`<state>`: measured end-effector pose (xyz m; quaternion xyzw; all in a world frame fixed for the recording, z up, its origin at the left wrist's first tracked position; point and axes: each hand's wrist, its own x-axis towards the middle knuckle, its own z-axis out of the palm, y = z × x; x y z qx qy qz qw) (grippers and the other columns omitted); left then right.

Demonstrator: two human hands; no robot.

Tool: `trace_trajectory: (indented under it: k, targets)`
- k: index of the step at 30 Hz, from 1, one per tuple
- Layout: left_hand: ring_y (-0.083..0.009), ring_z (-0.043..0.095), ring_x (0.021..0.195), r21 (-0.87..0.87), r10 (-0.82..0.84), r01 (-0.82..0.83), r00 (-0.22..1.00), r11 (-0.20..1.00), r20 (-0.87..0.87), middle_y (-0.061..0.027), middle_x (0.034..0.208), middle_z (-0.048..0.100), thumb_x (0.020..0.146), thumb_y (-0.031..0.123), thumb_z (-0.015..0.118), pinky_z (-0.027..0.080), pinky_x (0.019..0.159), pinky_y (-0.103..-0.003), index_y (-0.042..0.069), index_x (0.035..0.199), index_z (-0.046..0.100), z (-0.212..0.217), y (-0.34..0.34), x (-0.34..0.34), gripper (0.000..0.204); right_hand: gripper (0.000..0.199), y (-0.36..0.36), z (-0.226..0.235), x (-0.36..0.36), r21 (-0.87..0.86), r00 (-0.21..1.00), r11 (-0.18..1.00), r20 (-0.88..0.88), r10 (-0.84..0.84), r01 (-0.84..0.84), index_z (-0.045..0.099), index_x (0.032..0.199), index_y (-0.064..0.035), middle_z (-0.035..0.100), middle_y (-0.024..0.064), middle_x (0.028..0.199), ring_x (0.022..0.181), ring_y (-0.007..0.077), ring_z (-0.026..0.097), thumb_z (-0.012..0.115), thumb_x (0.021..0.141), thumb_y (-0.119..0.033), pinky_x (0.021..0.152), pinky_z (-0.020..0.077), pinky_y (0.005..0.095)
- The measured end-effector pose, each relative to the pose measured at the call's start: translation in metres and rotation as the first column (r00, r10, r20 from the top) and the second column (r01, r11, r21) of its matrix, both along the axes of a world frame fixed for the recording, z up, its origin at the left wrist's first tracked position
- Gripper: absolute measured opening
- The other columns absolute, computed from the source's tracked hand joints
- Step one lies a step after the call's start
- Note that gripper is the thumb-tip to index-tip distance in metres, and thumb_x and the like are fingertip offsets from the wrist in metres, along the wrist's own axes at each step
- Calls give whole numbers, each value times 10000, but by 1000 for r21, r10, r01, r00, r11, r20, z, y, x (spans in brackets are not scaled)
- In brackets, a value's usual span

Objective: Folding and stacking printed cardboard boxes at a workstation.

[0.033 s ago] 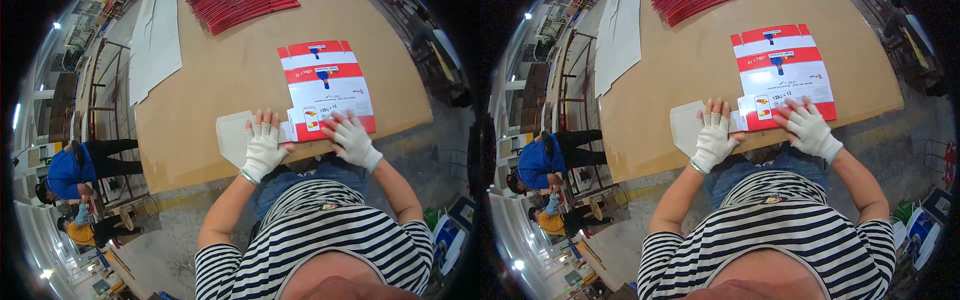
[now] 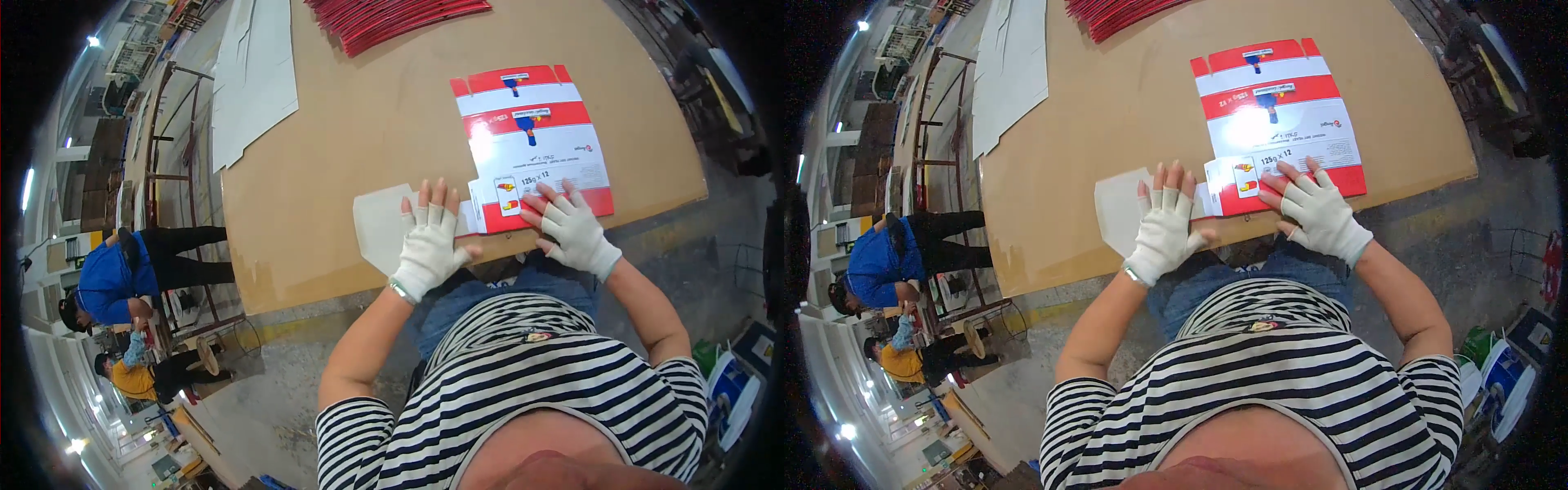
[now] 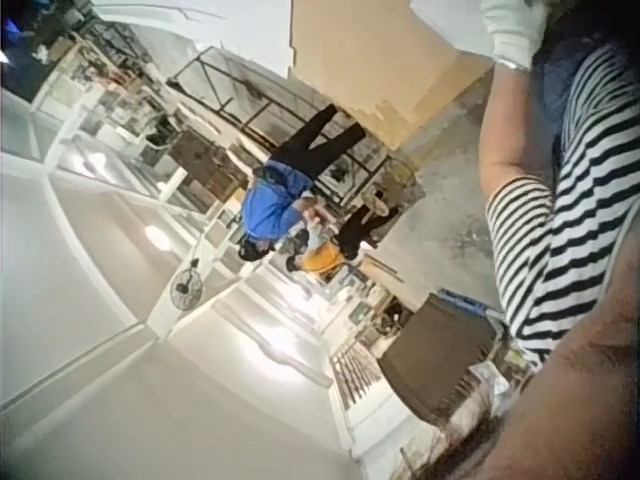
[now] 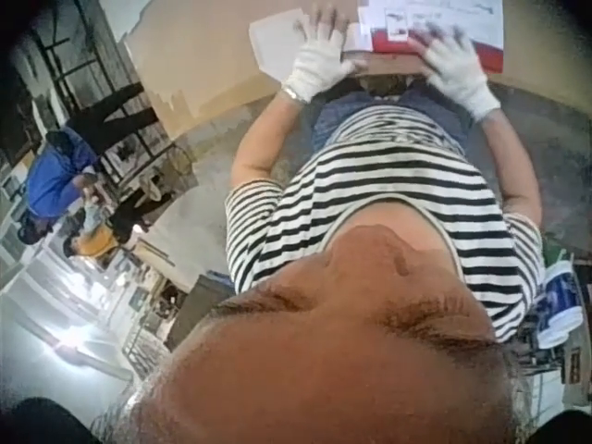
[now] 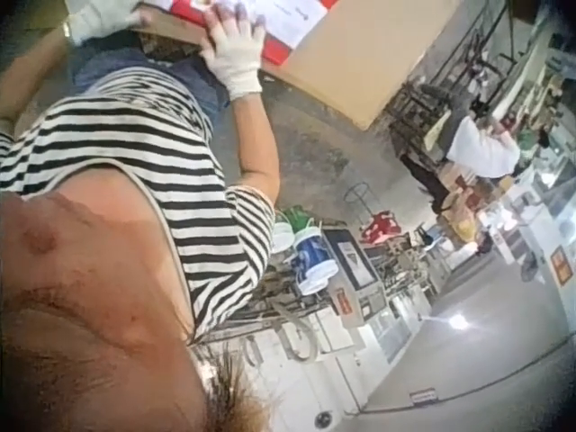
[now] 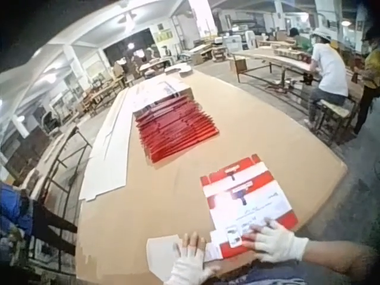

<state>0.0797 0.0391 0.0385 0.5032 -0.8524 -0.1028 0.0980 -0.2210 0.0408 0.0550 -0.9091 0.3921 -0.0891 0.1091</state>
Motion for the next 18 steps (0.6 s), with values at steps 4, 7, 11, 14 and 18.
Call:
trace_trajectory:
  k: [4, 7, 11, 14, 18]
  targets:
    - [-411, 78, 1490, 263, -148, 78, 954, 962, 261, -206, 1605, 141, 740, 528, 735, 4, 1129, -671, 38, 1525, 230, 45, 21, 36, 1055, 612, 0, -17, -8, -61, 997, 998, -72, 18, -23, 502, 1394, -179, 434, 56, 1499, 1425, 267, 337, 654, 831, -365, 1176, 167, 566]
    - [-423, 113, 1482, -251, 64, 65, 878, 966, 474, -217, 1593, 170, 715, 434, 801, 70, 1158, -615, 38, 1525, 228, 16, 36, 79, 1068, 609, 1, -16, -5, -79, 998, 997, -60, 9, -14, 505, 1395, -184, 430, 57, 1503, 1426, 270, 335, 650, 835, -374, 1177, 161, 565]
    - [-382, 187, 1471, 211, 437, -383, 794, 899, -422, -229, 1581, 205, 651, 246, 883, 175, 1180, -484, 30, 1537, 177, 7, 38, 92, 1153, 608, 1, -17, -7, -52, 999, 999, -51, -9, 7, 504, 1396, -184, 428, 59, 1505, 1425, 273, 337, 651, 836, -368, 1178, 157, 564]
    - [-311, 216, 1460, 362, 480, -492, 135, 792, -867, -206, 1587, 200, 705, 221, 873, 213, 1167, -458, 36, 1547, 137, -7, 32, 56, 1132, 613, 1, -20, -6, -46, 1000, 999, 10, -16, 16, 528, 1362, -144, 452, 94, 1479, 1423, 303, 334, 688, 792, -301, 1174, 161, 575]
    - [-220, 454, 1242, 444, 436, -377, -112, 813, -893, -100, 1372, 444, 825, 263, 799, 410, 1037, -428, 6, 1440, 288, -47, 26, 39, 840, 623, -1, -18, -4, -38, 1000, 999, 22, 6, -5, 528, 1360, -142, 459, 91, 1473, 1415, 305, 348, 694, 779, -297, 1173, 163, 576]
